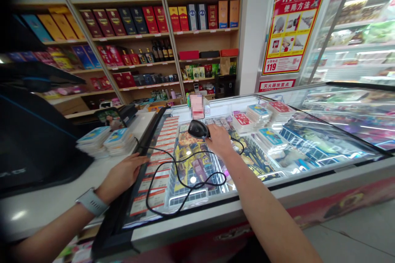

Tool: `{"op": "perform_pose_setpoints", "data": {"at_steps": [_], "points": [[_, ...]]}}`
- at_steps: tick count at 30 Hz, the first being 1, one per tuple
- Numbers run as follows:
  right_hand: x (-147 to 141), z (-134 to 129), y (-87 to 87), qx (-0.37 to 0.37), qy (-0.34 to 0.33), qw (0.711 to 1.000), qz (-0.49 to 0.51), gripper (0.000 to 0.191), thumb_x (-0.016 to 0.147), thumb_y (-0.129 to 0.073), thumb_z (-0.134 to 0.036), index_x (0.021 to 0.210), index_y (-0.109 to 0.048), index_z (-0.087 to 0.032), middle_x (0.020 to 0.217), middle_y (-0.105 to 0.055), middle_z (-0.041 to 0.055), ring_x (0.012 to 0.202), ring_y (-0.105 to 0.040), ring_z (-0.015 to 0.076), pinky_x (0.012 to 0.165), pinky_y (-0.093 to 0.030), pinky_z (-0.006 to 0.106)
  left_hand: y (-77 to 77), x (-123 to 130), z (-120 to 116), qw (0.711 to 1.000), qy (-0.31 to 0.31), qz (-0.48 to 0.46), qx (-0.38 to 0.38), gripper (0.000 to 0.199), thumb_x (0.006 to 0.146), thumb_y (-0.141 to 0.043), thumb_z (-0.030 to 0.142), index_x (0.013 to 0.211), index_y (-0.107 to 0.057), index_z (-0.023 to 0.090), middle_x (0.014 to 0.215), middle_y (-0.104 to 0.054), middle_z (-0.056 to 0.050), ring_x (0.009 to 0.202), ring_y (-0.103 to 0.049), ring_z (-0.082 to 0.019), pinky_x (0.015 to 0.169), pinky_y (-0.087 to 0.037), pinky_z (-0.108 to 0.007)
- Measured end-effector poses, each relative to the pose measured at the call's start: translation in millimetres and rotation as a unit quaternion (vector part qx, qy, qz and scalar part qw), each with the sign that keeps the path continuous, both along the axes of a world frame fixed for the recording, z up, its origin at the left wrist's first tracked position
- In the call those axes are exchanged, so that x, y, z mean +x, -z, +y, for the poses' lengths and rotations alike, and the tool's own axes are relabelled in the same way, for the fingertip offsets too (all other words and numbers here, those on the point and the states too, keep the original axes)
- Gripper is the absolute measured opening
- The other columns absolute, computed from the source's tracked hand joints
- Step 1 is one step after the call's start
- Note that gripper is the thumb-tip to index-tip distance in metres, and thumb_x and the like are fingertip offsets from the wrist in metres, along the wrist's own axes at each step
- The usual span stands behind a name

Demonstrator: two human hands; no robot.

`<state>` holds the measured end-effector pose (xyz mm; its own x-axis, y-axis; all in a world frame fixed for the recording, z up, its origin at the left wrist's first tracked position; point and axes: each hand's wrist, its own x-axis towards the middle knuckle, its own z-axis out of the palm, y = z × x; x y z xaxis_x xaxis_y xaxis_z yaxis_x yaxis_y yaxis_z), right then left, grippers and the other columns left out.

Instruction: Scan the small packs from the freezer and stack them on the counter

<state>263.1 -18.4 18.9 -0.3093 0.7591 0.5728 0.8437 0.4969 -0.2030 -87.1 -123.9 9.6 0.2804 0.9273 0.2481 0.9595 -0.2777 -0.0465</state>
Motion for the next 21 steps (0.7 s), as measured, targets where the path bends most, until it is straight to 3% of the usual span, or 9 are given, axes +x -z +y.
{"op": "perform_pose_setpoints", "data": {"at_steps": [9, 13, 21], "points": [[-1, -1, -1.7, -0.003, -0.001, 1.000, -0.002, 0.025, 0.080, -0.055, -0.018, 0.106, -0.057, -0.016, 0.101, -0.063, 0.0084, 0.096, -0.056, 0.0246, 0.084, -0.039, 0.035, -5.8, -3, 3, 0.999, 0.038, -0.022, 0.014, 0.035, 0.089, -0.040, 0.024, 0.106, -0.071, 0.020, 0.114, -0.070, -0.007, 0.109, -0.063, -0.025, 0.102, -0.048, -0.041], [-2, -1, -1.4, -0.007, -0.005, 1.000, -0.003, 0.027, 0.081, -0.055, -0.018, 0.108, -0.056, -0.017, 0.104, -0.063, 0.0079, 0.098, -0.056, 0.0236, 0.086, -0.039, 0.035, -8.7, 3, 7, 0.998, 0.037, -0.041, 0.039, 0.036, 0.090, -0.042, 0.027, 0.114, -0.067, 0.019, 0.120, -0.067, -0.009, 0.110, -0.062, -0.024, 0.099, -0.049, -0.039], [-2, -2, -0.5, -0.006, -0.004, 1.000, -0.002, 0.027, 0.080, -0.056, -0.018, 0.107, -0.056, -0.018, 0.103, -0.063, 0.0074, 0.099, -0.056, 0.0235, 0.090, -0.040, 0.035, -24.6, 66, 12, 0.988, 0.127, -0.048, 0.078, 0.034, 0.090, -0.047, 0.022, 0.120, -0.063, 0.021, 0.125, -0.064, -0.008, 0.116, -0.058, -0.025, 0.103, -0.045, -0.044]]}}
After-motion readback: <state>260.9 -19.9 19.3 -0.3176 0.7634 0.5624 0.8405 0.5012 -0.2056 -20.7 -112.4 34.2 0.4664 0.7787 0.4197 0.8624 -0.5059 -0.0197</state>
